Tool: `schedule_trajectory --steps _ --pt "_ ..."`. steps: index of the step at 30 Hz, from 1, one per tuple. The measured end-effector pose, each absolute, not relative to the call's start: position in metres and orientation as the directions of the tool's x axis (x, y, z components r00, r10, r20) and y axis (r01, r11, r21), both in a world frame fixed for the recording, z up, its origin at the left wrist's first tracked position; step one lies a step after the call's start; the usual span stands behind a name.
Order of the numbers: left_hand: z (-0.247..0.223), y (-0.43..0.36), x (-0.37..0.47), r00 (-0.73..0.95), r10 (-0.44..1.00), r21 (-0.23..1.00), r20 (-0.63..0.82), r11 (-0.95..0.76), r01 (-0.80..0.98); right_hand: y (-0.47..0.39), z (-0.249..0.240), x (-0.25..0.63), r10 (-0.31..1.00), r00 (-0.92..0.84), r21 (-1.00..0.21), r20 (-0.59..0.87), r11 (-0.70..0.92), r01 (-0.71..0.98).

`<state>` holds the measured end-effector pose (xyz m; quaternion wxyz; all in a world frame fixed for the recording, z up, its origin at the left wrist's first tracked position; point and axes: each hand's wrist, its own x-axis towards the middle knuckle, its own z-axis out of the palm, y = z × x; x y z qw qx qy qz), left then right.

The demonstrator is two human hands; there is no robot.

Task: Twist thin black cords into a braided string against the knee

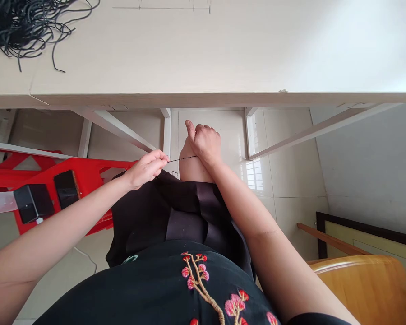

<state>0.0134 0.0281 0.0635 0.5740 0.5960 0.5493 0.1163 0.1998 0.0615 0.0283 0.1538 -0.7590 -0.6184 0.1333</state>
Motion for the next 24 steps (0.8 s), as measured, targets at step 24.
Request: schedule_trajectory --steps 24 --pt "0.0644 0.0311 0.0108 0.437 0.802 0.727 -0.407 -0.006 0.687 0.0613 0.0286 0.201 0.981 0.195 -0.402 -0.01 -0.183 0.897"
